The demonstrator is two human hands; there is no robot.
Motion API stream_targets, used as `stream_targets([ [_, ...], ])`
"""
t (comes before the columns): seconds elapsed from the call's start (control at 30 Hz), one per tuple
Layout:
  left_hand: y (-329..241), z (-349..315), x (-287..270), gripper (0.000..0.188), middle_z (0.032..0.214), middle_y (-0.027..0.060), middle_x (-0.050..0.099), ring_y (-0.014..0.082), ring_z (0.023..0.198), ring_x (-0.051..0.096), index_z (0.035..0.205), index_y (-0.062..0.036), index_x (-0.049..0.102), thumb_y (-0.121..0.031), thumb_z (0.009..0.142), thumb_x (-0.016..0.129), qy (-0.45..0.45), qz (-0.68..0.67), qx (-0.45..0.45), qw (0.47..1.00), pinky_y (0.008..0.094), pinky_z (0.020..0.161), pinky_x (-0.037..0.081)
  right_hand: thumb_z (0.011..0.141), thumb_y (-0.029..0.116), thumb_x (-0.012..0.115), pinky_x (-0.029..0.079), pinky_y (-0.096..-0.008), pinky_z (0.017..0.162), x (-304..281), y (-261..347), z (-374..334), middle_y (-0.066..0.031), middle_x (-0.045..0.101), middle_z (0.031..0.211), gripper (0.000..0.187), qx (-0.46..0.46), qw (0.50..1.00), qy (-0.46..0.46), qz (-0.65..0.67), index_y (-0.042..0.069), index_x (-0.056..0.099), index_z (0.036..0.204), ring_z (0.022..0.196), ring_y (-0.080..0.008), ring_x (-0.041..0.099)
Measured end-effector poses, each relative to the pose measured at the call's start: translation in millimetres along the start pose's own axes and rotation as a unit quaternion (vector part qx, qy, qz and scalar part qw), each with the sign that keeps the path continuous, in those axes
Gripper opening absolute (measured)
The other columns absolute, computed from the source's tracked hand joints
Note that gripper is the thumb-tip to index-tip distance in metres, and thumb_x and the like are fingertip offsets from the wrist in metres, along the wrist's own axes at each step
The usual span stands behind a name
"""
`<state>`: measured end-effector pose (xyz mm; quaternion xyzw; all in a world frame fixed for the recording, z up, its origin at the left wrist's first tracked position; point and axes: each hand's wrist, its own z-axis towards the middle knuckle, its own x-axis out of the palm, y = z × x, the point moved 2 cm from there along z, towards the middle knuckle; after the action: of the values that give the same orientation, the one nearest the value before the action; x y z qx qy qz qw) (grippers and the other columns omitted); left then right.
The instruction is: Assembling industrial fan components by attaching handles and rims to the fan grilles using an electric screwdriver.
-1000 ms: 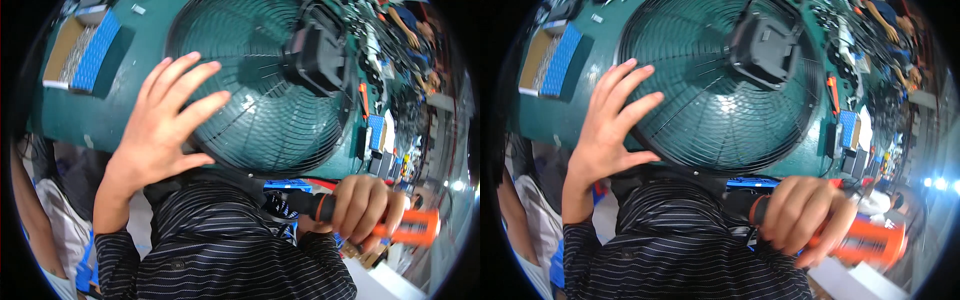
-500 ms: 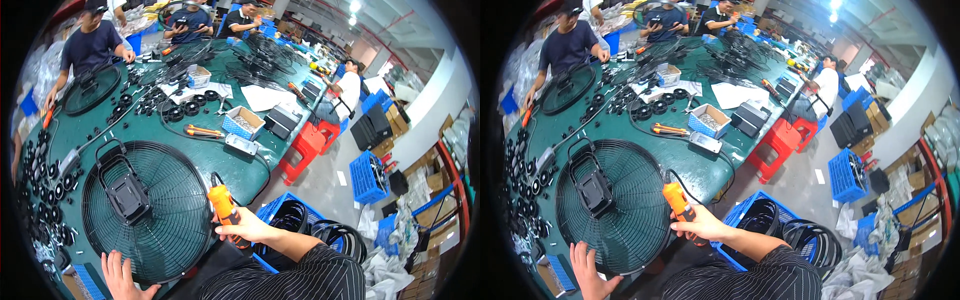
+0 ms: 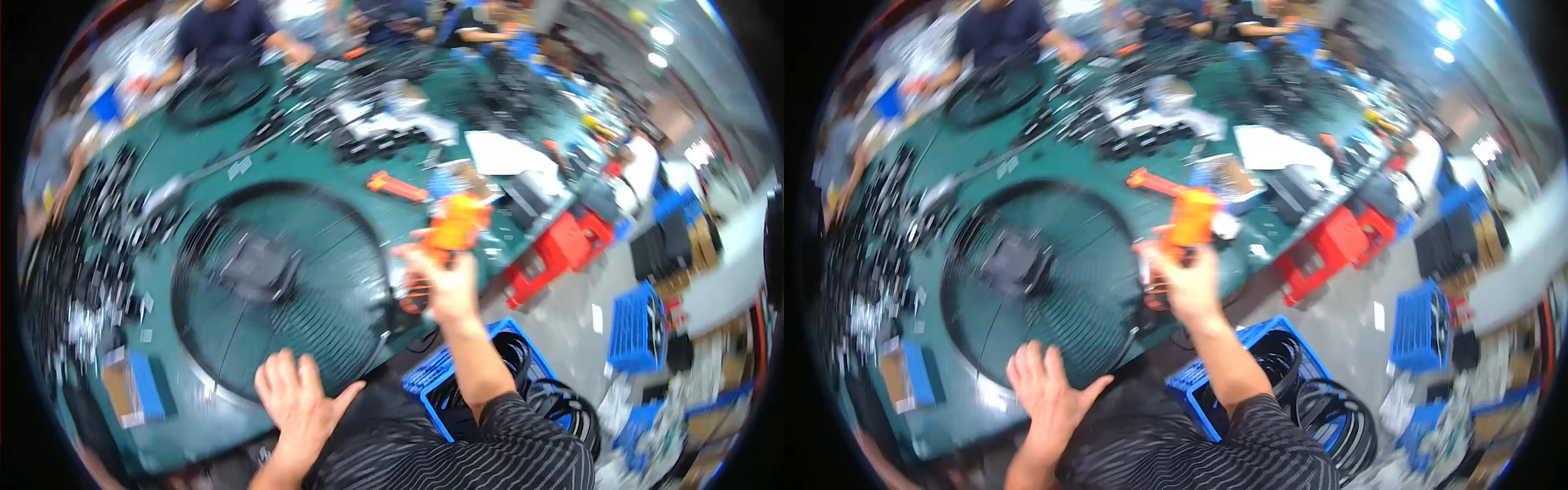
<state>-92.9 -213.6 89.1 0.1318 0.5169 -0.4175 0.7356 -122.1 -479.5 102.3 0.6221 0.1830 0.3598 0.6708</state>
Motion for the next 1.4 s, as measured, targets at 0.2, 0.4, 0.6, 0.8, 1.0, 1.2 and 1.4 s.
stream_targets([
  [0.2,124.7,-28.1,-65.6,0.04,0.107,0.0189,0.063,0.0381,0.094,0.061,0.107,0.0005,0.062,-0.026,0.08,0.075,-0.135,0.056,-0.094,0.985,0.0481,0.084,0.048,0.089,0.002,0.061,0.048,-0.0277,0.056,-4.6,-4.7,-31.6,-0.0064,0.057,0.074,0.036,-0.162,0.986,-0.044,0.012,-0.005,0.047,0.122,0.059,-0.0122,0.055],
  [0.4,265.5,-59.0,-144.9,0.012,0.084,0.0155,0.069,0.0331,0.077,0.068,0.095,-0.0046,0.067,-0.014,0.088,0.064,0.007,0.197,-0.334,0.922,0.0433,0.069,0.052,0.092,0.001,0.054,0.048,-0.0288,0.057,2.8,-5.1,-30.0,-0.0108,0.053,0.079,0.033,-0.175,0.983,-0.05,-0.013,-0.008,0.045,0.122,0.061,-0.0139,0.052],
  [0.6,308.4,-68.4,-121.5,0.019,0.083,0.0187,0.071,0.0341,0.082,0.07,0.094,-0.0061,0.075,-0.016,0.079,0.068,0.218,0.187,-0.35,0.892,0.0414,0.074,0.054,0.092,-0.001,0.054,0.048,-0.0287,0.058,7.5,-7.4,-23.2,-0.0107,0.053,0.079,0.031,-0.177,0.984,0.002,-0.006,-0.009,0.046,0.122,0.061,-0.0144,0.053],
  [0.8,333.4,-76.3,-112.5,0.017,0.072,0.0206,0.066,0.0295,0.068,0.068,0.089,0.0025,0.069,-0.012,0.08,0.068,0.222,0.087,-0.354,0.905,0.037,0.065,0.051,0.092,0.001,0.055,0.049,-0.0294,0.058,5.4,-9.3,-21.3,-0.0108,0.054,0.079,0.032,-0.164,0.986,-0.013,-0.003,-0.009,0.046,0.121,0.061,-0.015,0.054],
  [1.0,337.6,-85.2,-114.5,0.012,0.068,0.0182,0.062,0.025,0.061,0.061,0.085,0.0054,0.066,-0.007,0.083,0.065,0.193,0.062,-0.357,0.912,0.0365,0.062,0.048,0.092,0.001,0.056,0.048,-0.0297,0.056,6.5,-9.8,-22.1,-0.0106,0.054,0.078,0.032,-0.171,0.985,-0.01,-0.004,-0.008,0.045,0.12,0.059,-0.0149,0.054],
  [1.2,310.6,-75.8,-133.5,0.008,0.073,0.0149,0.062,0.0195,0.062,0.058,0.092,0.0042,0.06,0.002,0.085,0.062,-0.004,0.029,-0.305,0.952,0.0325,0.061,0.047,0.09,0.001,0.058,0.048,-0.0289,0.053,10.2,9.1,-24.9,-0.0095,0.054,0.074,0.034,-0.168,0.986,0.002,-0.021,-0.004,0.044,0.12,0.056,-0.0148,0.054],
  [1.4,165.5,-66.5,-93.0,0.005,0.075,0.0046,0.06,0.0142,0.069,0.054,0.082,-0.0003,0.061,0.002,0.08,0.065,-0.103,-0.168,-0.265,0.944,0.0261,0.061,0.042,0.091,0.013,0.061,0.049,-0.0327,0.055,24.0,51.7,-55.7,-0.0075,0.051,0.08,0.038,-0.187,0.963,0.025,0.192,0.004,0.045,0.123,0.059,-0.016,0.052],
])
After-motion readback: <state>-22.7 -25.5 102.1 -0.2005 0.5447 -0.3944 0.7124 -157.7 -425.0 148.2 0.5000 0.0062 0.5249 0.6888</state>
